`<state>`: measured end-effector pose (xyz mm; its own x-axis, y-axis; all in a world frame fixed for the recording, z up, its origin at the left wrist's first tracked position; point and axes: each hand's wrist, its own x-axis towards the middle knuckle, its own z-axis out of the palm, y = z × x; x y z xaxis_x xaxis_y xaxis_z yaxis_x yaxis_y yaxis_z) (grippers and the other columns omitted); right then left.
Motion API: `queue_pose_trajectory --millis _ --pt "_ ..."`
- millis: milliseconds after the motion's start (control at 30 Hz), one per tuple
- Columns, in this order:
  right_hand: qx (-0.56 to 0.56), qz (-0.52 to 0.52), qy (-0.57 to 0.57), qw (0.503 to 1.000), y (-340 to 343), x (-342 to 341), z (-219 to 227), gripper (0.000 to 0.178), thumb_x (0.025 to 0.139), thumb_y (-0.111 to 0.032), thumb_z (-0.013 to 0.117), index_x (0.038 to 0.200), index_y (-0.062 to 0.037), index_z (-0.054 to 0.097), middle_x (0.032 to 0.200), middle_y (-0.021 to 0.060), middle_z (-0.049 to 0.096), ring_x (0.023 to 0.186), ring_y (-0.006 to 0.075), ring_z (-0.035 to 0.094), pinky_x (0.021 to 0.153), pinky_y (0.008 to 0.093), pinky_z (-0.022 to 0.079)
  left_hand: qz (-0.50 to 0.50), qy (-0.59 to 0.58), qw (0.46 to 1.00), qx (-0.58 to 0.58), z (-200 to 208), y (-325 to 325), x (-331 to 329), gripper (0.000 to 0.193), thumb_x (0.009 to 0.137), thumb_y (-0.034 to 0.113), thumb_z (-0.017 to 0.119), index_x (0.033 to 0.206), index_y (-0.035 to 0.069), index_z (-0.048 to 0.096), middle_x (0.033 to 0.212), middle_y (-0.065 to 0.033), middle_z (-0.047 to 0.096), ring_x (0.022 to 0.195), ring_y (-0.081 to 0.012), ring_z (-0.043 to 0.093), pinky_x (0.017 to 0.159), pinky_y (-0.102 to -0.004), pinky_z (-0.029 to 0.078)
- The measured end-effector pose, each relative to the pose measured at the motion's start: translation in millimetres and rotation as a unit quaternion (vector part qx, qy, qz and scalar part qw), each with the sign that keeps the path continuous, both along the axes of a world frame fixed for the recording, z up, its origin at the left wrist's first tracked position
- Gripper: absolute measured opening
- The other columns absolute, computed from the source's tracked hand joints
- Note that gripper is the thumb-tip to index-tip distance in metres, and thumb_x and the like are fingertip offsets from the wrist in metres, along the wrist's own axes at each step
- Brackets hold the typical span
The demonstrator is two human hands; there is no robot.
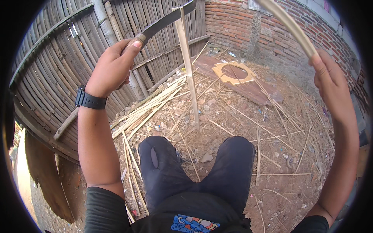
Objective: The person splits a long bamboo stick into thin strips using a knife. They hold the bamboo vertically and repeatedly strike it with the knife to separate the strips, then gather the resulting pieces.
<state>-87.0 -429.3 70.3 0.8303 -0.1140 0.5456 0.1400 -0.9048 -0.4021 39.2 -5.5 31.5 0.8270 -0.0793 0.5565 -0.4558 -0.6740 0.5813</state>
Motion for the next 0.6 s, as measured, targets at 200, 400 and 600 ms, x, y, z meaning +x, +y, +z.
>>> queue_pose_trajectory --millis 200,400,600 --pt "-0.020 -0.076 -0.263 0.962 -4.1 5.7 18.0 0.040 0.106 -0.044 0.042 0.116 -0.0095 0.058 0.066 -0.0076 0.035 0.053 0.0027 0.033 0.046 0.0203 0.027 0.002 -0.015 1.000 0.007 0.6 -5.7 3.3 0.045 0.098 0.041 0.053 0.100 -0.002 0.066 0.066 -0.0100 0.060 0.061 -0.0219 0.058 0.061 -0.0373 0.047" --pt "-0.130 -0.026 -0.043 0.990 -11.7 12.6 -57.7 0.031 0.107 -0.034 0.044 0.111 -0.0048 0.052 0.065 -0.0020 0.041 0.058 0.0099 0.038 0.054 0.0284 0.036 0.002 -0.002 1.000 0.005 -2.3 -4.5 5.3 0.044 0.097 0.041 0.054 0.100 -0.001 0.066 0.066 -0.0109 0.060 0.061 -0.0235 0.059 0.061 -0.0385 0.048" --pt "-0.078 0.020 0.054 0.995 -3.5 2.3 -55.6 0.027 0.106 -0.030 0.046 0.100 -0.0039 0.052 0.064 -0.0005 0.038 0.058 0.0117 0.039 0.056 0.0307 0.037 0.009 -0.001 1.000 0.018 -2.8 -12.0 13.9 0.045 0.097 0.041 0.053 0.097 -0.002 0.066 0.066 -0.0123 0.061 0.061 -0.0252 0.059 0.062 -0.0395 0.048"
